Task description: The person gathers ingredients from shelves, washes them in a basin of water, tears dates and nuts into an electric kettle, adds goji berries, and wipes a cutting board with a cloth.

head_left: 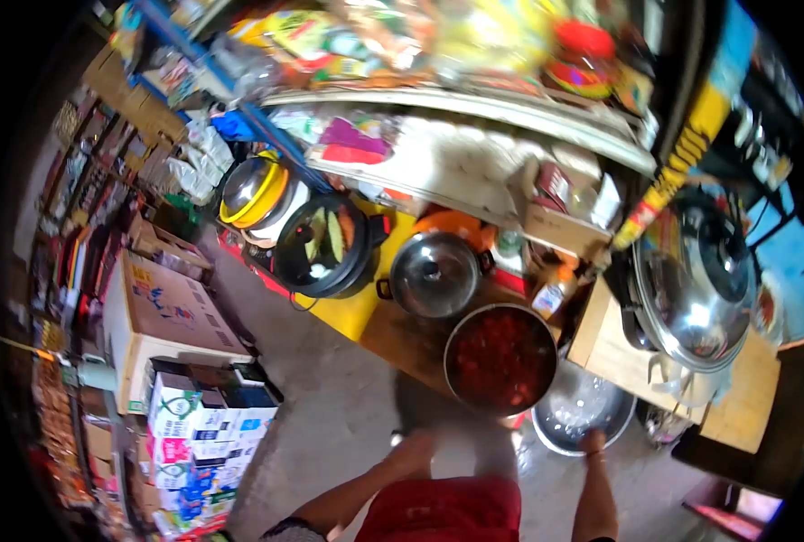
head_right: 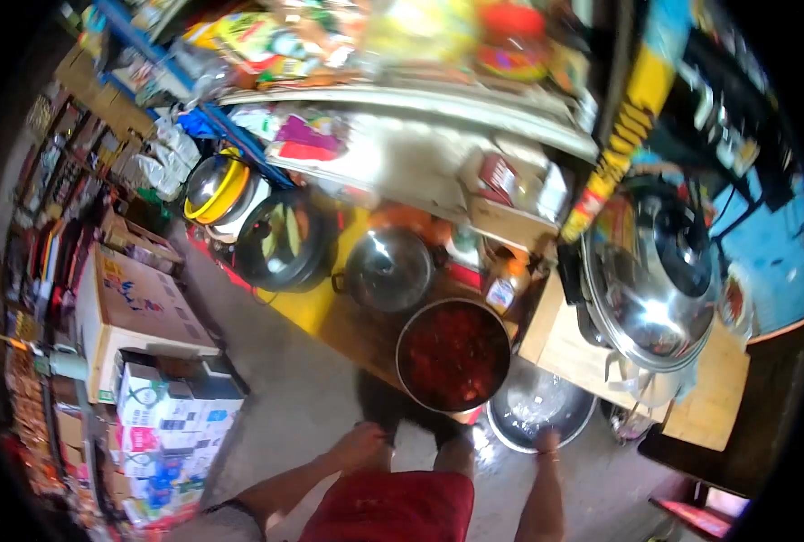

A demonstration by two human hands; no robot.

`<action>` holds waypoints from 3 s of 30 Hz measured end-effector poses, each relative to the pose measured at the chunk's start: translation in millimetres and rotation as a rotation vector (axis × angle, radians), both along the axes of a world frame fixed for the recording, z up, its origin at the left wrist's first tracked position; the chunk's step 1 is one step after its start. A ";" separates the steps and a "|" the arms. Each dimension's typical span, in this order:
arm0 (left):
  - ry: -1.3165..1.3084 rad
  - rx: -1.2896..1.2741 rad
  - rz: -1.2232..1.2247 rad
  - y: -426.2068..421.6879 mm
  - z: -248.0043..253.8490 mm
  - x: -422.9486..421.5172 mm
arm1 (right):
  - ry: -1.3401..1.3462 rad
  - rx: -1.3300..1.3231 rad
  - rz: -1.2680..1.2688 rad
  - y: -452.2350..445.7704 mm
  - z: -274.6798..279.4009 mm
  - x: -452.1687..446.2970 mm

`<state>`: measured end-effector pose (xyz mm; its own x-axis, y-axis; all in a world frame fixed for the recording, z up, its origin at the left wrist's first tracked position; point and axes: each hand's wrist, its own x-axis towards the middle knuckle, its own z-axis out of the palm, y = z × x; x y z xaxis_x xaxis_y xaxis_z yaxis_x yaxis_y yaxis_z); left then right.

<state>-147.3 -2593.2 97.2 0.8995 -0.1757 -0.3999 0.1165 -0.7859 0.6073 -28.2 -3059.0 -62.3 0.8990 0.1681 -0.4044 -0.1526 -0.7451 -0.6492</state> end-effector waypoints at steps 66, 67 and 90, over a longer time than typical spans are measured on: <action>-2.144 -0.451 2.833 1175.8 244.9 -405.9 | 1.271 -0.183 1.989 2121.4 437.5 -486.1; -2.147 -0.420 2.855 1188.7 247.7 -413.7 | 1.167 -0.216 2.043 2123.8 409.8 -470.6; -2.547 -0.614 2.695 1199.4 232.3 -363.4 | 1.582 0.717 1.999 1977.3 466.0 -539.3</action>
<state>-510.7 -1393.8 329.5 -0.8701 0.1949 -0.4527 -0.4644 -0.6321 0.6203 -567.5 -1081.7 403.7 -0.9467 0.2687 0.1780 -0.2800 -0.4126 -0.8668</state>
